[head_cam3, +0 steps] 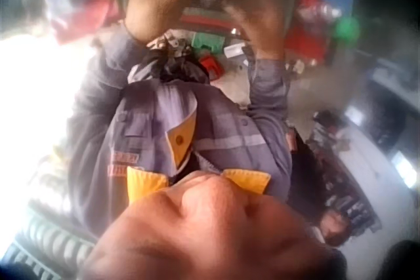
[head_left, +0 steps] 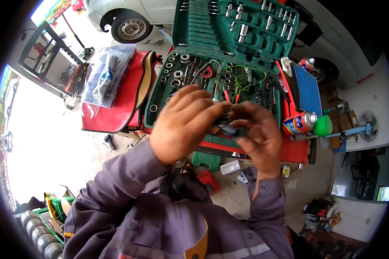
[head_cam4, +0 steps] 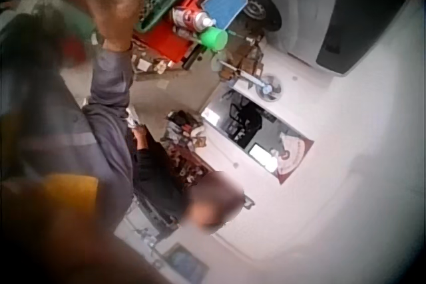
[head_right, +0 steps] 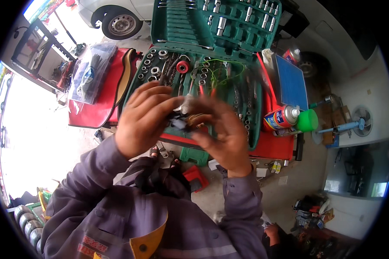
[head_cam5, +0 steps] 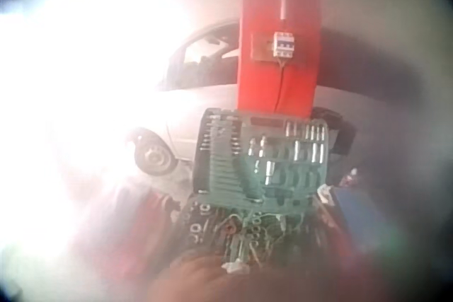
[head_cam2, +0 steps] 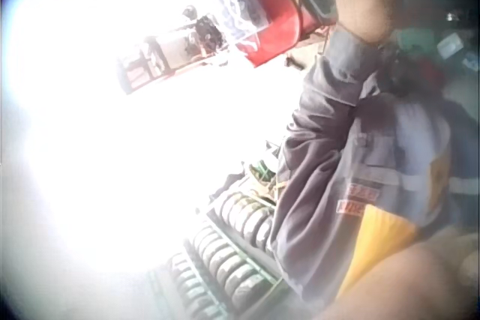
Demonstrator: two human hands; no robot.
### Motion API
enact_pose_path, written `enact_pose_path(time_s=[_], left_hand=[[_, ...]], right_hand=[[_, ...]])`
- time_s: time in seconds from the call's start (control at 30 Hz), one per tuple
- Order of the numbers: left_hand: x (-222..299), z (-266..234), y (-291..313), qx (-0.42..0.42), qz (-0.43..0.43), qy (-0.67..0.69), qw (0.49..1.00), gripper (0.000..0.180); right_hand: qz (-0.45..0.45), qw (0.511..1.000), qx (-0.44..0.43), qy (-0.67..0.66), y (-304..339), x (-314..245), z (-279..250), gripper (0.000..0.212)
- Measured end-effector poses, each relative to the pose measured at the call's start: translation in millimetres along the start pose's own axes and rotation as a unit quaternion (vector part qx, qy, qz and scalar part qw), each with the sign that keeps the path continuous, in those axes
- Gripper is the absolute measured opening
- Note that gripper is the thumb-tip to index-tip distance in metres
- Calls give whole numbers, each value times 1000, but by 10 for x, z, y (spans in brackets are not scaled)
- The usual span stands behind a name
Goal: The person works on a small black electrical connector, using a screwdriver to pry open the housing and manipulate the internal wires. They then use pliers to adjust the connector components and inspect the assembly before placing it on the floor.
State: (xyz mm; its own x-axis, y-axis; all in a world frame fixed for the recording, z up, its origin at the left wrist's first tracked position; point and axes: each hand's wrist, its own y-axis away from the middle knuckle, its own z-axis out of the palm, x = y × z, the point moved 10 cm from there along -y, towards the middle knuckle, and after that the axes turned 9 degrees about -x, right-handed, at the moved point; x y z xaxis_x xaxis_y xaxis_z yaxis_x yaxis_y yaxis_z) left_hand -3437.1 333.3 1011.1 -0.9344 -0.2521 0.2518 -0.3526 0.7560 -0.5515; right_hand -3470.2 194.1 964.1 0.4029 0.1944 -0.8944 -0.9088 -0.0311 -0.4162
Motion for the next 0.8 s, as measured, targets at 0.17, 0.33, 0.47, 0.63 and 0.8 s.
enact_pose_path(time_s=[0.17, 0.33, 0.47, 0.63, 0.8], left_hand=[[-102, -495, 474, 16, -71, 89, 993, 52], [19, -705, 989, 32, -229, 346, 909, 32], [94, -560, 1356, 38, -254, 552, 793, 34], [-107, -141, 1758, 36, -343, 590, 730, 34], [-180, 22, 1843, -17, -345, 584, 734, 34]], right_hand=[[102, 900, 104, 412, 89, 183, -904, 28], [190, 716, -56, 670, -337, 855, -615, 41], [210, 736, -35, 643, -430, 1029, -957, 33], [248, 930, 160, 219, -145, 661, -1466, 17], [197, 947, 217, 134, 185, 595, -1792, 21]])
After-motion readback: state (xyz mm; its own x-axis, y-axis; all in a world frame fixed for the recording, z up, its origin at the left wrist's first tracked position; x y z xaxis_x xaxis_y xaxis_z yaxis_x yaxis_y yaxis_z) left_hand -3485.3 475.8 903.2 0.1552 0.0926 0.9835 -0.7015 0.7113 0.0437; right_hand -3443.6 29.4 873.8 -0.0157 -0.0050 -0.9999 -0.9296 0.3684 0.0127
